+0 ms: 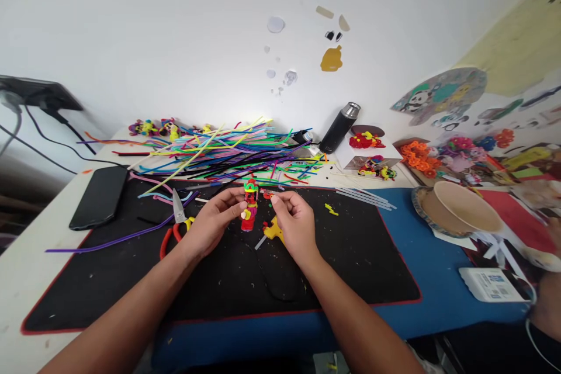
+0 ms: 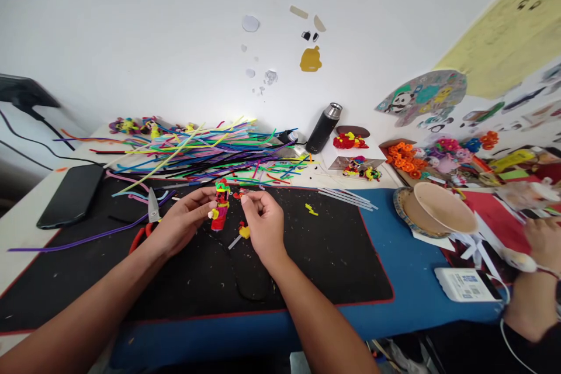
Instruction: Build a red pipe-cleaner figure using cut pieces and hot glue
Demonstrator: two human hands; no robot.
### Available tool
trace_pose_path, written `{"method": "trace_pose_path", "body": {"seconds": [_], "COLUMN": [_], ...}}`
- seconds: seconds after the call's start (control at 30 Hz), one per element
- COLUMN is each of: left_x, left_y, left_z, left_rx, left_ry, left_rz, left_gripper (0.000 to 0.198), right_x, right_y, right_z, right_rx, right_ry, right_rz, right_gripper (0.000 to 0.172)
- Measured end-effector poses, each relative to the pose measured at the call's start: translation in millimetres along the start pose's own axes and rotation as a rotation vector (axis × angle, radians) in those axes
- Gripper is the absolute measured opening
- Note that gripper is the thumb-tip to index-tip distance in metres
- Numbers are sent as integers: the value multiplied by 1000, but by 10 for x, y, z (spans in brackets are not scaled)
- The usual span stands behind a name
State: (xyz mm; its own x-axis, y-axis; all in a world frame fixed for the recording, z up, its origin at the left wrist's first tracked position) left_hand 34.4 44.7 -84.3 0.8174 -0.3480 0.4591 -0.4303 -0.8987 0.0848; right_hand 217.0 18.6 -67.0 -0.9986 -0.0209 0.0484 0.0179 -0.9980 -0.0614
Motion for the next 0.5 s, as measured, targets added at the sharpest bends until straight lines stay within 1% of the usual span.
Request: {"method": "trace_pose_path", "body": {"seconds": [0.2, 0.5], "left_x": [23, 19], "left_y": [7, 19], "left_z": [23, 49], "left_rx": [11, -18], "left_ry": [-5, -12], "left_rz": [28, 3], "left_gripper": [42, 44], "right_x": [-16, 0], "right_y": [23, 30], "right_z": [27, 76], "right_rx": [8, -2], "right_ry": [13, 55], "right_rz": [-10, -31], "right_gripper": [28, 25]}}
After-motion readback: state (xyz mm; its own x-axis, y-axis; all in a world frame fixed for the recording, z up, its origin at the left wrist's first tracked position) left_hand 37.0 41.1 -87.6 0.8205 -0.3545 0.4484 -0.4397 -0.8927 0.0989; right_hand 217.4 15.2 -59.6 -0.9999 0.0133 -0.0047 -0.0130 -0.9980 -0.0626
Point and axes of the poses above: each hand's wrist, its own y-axis away from the middle knuckle, its own x-axis out of the palm, z = x × y, the point moved 6 cm from there along -y, towards the middle knuckle, and after that the axes turned 14 degrees about z, right-handed, at the moved point
